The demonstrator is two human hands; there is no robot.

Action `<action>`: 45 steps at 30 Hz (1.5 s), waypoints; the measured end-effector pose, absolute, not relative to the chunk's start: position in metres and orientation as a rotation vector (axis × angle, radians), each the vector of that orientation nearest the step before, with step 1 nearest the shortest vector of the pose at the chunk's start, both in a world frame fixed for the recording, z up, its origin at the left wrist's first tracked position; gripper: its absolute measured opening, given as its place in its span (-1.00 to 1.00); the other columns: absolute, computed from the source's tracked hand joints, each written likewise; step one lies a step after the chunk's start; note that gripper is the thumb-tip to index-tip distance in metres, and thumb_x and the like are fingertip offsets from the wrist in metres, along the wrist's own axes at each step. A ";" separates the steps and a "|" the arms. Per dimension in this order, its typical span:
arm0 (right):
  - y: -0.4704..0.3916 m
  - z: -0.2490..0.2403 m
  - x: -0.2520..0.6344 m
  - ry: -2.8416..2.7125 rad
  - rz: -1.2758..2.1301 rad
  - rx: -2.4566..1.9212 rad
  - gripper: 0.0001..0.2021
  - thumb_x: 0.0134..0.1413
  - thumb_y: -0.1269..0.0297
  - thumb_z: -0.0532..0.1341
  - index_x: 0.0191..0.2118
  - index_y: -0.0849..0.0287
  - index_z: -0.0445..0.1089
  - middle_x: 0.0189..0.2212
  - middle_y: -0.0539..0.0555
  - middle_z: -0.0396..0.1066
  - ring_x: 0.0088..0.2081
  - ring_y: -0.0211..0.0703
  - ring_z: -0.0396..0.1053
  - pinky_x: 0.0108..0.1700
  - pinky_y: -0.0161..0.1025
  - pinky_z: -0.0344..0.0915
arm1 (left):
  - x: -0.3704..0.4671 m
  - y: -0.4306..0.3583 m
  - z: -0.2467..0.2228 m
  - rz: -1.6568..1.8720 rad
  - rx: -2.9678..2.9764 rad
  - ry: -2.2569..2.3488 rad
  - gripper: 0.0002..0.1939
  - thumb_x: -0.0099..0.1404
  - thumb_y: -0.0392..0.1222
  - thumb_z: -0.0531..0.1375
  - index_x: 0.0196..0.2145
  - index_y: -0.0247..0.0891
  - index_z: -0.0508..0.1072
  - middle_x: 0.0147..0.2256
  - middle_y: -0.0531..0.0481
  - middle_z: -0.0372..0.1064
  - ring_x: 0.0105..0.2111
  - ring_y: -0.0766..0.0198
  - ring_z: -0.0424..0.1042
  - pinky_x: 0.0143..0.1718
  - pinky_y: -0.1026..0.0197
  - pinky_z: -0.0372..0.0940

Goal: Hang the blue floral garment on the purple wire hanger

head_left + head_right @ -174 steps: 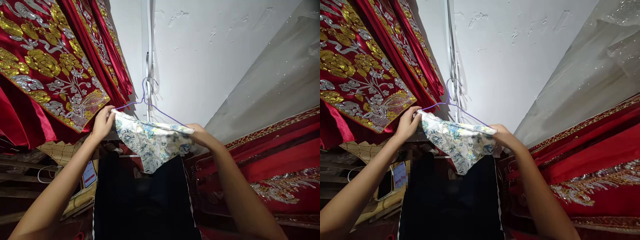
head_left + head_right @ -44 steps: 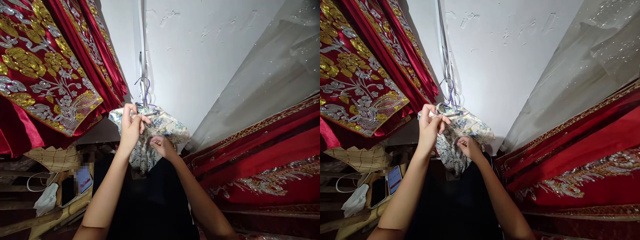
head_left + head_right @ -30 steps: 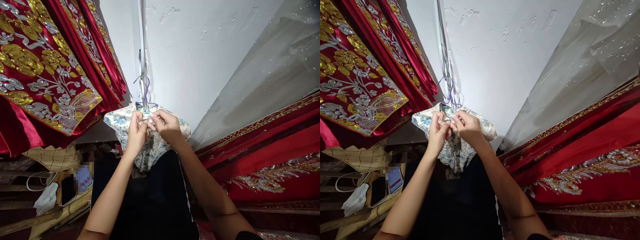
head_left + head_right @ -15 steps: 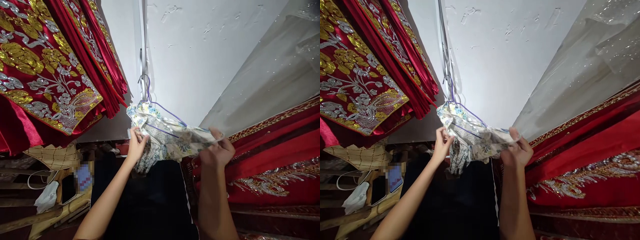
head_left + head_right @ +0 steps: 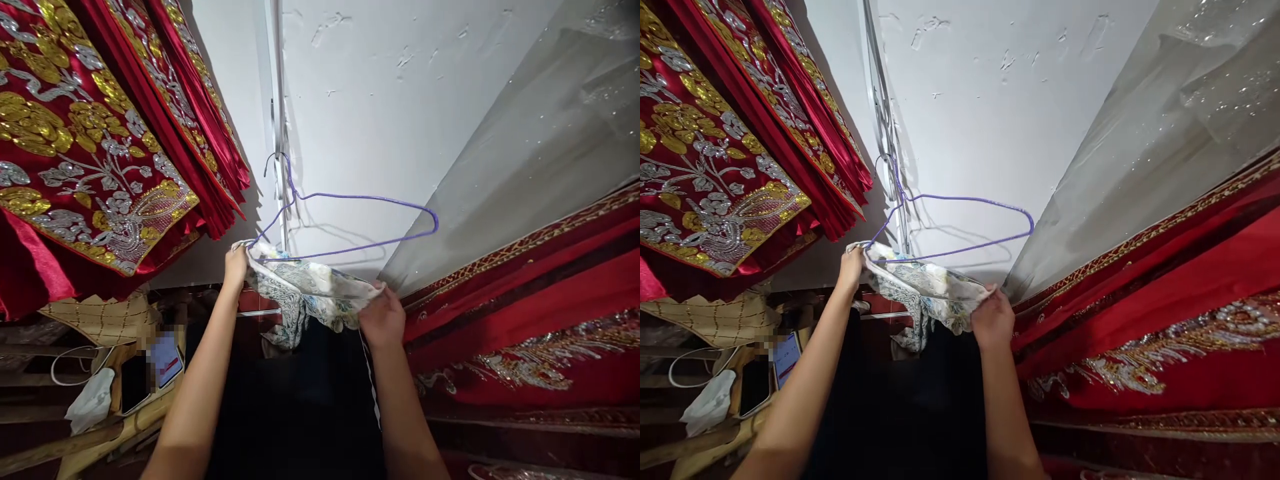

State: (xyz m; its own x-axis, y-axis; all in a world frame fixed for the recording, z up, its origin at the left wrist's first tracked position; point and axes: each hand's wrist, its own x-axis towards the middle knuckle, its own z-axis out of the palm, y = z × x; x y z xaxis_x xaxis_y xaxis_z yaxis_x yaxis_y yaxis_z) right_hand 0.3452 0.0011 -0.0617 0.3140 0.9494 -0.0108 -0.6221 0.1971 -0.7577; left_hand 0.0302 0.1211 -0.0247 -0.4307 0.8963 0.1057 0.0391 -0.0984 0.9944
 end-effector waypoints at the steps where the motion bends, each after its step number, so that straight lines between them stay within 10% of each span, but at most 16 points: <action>1: 0.002 -0.061 0.340 -0.541 1.167 -0.804 -0.76 0.01 0.05 0.31 -0.26 0.06 0.37 -0.33 0.01 0.47 -0.26 -0.07 0.48 -0.19 -0.10 0.41 | 0.026 0.110 -0.036 1.587 0.987 1.512 -0.84 0.16 -0.11 0.12 -0.47 -0.24 0.37 -0.55 0.04 0.28 -0.46 0.21 0.32 -0.35 0.19 0.28; 5: 0.004 -0.065 0.307 -0.832 1.075 -1.055 -0.50 -0.03 0.11 0.39 0.08 0.02 0.41 -0.12 0.08 0.54 -0.11 -0.05 0.49 -0.11 -0.14 0.40 | 0.028 0.050 -0.070 1.483 0.813 1.531 -0.82 0.11 -0.07 0.10 -0.49 -0.24 0.33 -0.57 0.05 0.27 -0.57 0.26 0.27 -0.50 0.24 0.22; 14: -0.011 -0.064 0.227 -1.073 1.603 -1.086 -0.38 0.15 -0.35 0.09 -0.47 0.18 0.41 -0.61 0.06 0.33 -0.52 -0.14 0.33 -0.44 -0.22 0.31 | 0.094 -0.058 -0.016 1.118 1.470 1.068 -0.77 0.29 -0.17 0.22 -0.12 -0.15 0.59 0.08 -0.16 0.41 -0.07 0.05 0.46 -0.08 0.11 0.37; 23: -0.008 0.022 0.243 -1.656 1.745 -0.939 -0.70 0.12 0.05 0.29 -0.47 0.16 0.44 -0.52 0.01 0.38 -0.47 -0.20 0.30 -0.43 -0.27 0.27 | 0.062 -0.047 0.006 1.095 1.745 1.007 -0.53 0.51 0.10 -0.07 0.25 -0.08 0.27 0.16 -0.18 0.35 0.17 0.00 0.31 0.21 -0.03 0.18; 31: 0.025 0.104 0.300 -1.944 1.156 -1.138 -0.85 0.06 0.24 0.28 -0.33 0.21 0.51 -0.45 0.03 0.43 -0.50 -0.28 0.30 -0.48 -0.32 0.18 | 0.004 -0.008 -0.022 0.368 2.180 1.254 -0.42 0.43 0.26 -0.02 -0.46 -0.25 0.46 -0.53 0.00 0.36 -0.48 0.21 0.34 -0.35 0.21 0.18; 38: 0.085 0.046 0.274 -1.655 0.787 -1.105 -0.63 0.15 0.11 0.20 0.01 0.14 0.49 -0.14 0.12 0.51 -0.19 -0.05 0.41 -0.11 -0.15 0.31 | -0.071 0.023 0.012 0.211 2.326 1.697 -0.63 0.40 -0.04 0.01 -0.22 -0.19 0.59 -0.22 -0.18 0.58 -0.19 -0.01 0.53 -0.16 0.14 0.28; 45: 0.096 -0.005 0.287 -1.531 0.739 -1.269 -0.73 0.10 0.11 0.16 -0.52 0.13 0.23 -0.57 -0.06 0.16 -0.46 -0.22 0.11 -0.40 -0.26 0.08 | -0.083 0.053 0.041 0.579 2.333 1.772 -0.68 0.39 -0.03 -0.02 -0.24 -0.20 0.48 0.05 -0.15 0.46 0.02 0.01 0.46 0.02 0.08 0.32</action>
State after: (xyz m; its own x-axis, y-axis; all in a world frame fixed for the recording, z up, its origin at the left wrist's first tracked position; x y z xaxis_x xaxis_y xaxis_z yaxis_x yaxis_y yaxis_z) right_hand 0.2868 0.0958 -0.0054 0.0220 0.9544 0.2976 0.3606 0.2701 -0.8928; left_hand -0.0833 0.0528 0.0414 0.2253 0.9516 0.2092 0.8916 -0.2879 0.3495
